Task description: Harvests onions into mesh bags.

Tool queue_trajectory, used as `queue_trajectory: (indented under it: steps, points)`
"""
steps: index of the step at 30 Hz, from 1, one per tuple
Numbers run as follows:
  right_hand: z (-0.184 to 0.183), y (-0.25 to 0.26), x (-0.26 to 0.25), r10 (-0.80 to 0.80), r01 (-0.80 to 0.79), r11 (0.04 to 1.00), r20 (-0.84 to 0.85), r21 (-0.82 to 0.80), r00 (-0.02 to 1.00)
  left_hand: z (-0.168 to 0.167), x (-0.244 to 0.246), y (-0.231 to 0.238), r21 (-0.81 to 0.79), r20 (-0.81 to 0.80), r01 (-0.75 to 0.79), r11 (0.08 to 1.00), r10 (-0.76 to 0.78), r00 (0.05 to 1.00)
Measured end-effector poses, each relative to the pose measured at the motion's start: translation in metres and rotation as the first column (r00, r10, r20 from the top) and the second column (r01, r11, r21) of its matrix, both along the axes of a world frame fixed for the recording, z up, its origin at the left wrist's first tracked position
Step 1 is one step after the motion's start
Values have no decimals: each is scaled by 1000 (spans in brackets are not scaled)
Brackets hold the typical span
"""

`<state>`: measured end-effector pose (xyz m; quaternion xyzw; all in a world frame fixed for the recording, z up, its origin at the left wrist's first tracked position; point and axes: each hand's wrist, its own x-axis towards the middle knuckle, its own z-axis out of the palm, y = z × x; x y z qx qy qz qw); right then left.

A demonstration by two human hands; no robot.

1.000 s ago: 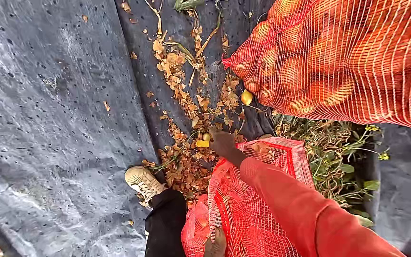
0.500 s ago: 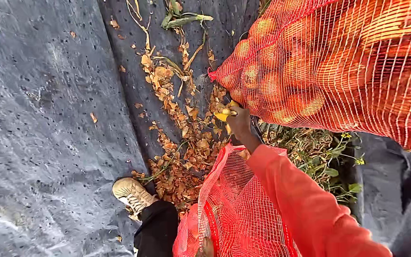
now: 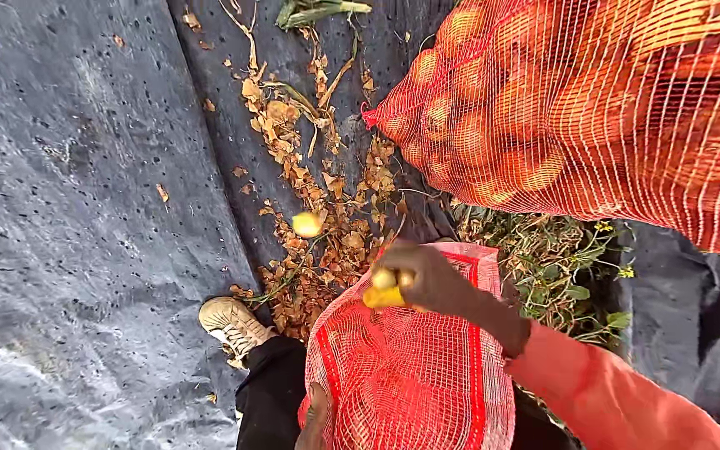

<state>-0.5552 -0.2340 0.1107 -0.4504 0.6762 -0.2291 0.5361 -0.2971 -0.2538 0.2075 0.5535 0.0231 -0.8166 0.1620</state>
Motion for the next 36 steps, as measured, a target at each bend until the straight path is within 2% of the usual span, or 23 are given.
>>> queue_trajectory:
  steps: [1, 2, 4, 5, 6, 8, 10, 11, 12, 15, 19, 23, 25, 27, 29, 30, 32, 34, 35, 36]
  points:
    - [-5, 11, 10, 137, -149, 982, 105, 119, 985, 0, -2, 0, -10, 5, -7, 1000, 7, 1000]
    - [-12, 19, 20, 257, -310, 917, 223, 249, 940, 0, -3, 1, -26, 31, 4, 1000, -3, 1000]
    - [-24, 26, 39, 404, -527, 731, 348, 433, 846, -1, -6, 7, -40, 89, 72, 997, -68, 994]
    - [-26, 25, 44, 403, -511, 706, 314, 491, 859, -1, -7, 9, -29, 114, 106, 994, -103, 988]
    - [-27, 23, 46, 320, -392, 767, 226, 508, 920, -1, -7, 11, -4, 140, 127, 992, -125, 982]
    - [-32, 7, 41, 43, -56, 934, 43, 352, 998, -3, -8, 14, 40, 180, 137, 990, -142, 973]
    - [-42, -22, 36, -171, 155, 964, 59, 216, 984, -4, -10, 20, 93, 205, 130, 987, -147, 968]
    - [-50, -38, 37, -218, 190, 959, 115, 211, 969, -4, -12, 20, 107, 202, 142, 984, -162, 966]
    - [-60, -53, 40, -219, 182, 960, 166, 214, 961, -2, -14, 20, 118, 189, 173, 978, -193, 963]
    - [-86, -90, 62, -64, 21, 979, 210, 204, 976, 4, -18, 11, 174, 224, 271, 947, -306, 925]
    - [-112, -115, 94, 16, -39, 982, 125, 185, 992, 5, -17, -1, 244, 232, 381, 892, -436, 870]
    - [-140, -120, 130, 91, -92, 987, 11, 133, 996, 3, -9, -6, 241, 226, 444, 863, -495, 839]
    - [-153, -125, 148, 259, -243, 954, -71, 176, 963, 3, -6, -9, 258, 204, 460, 850, -513, 834]
    - [-166, -132, 164, 442, -405, 888, -166, 218, 881, 4, -6, -13, 288, 220, 448, 847, -513, 829]
    - [-175, -137, 172, 536, -490, 842, -235, 227, 811, 6, -4, -18, 291, 253, 416, 862, -488, 835]
    - [-176, -139, 174, 538, -490, 840, -239, 232, 808, 6, -1, -19, 273, 280, 393, 878, -464, 841]
    - [-164, -141, 168, 395, -358, 912, -195, 199, 898, 4, 5, -20, 195, 314, 325, 925, -373, 873]
    - [-123, -134, 151, -7, 11, 998, -60, 68, 998, 4, 10, -21, 123, 304, 248, 961, -275, 912]
    - [-95, -127, 141, -177, 177, 984, 14, 9, 984, 4, 11, -21, 82, 295, 207, 975, -222, 929]
    - [-66, -114, 128, -272, 275, 961, 85, -25, 958, 4, 10, -21, 45, 273, 166, 985, -172, 946]
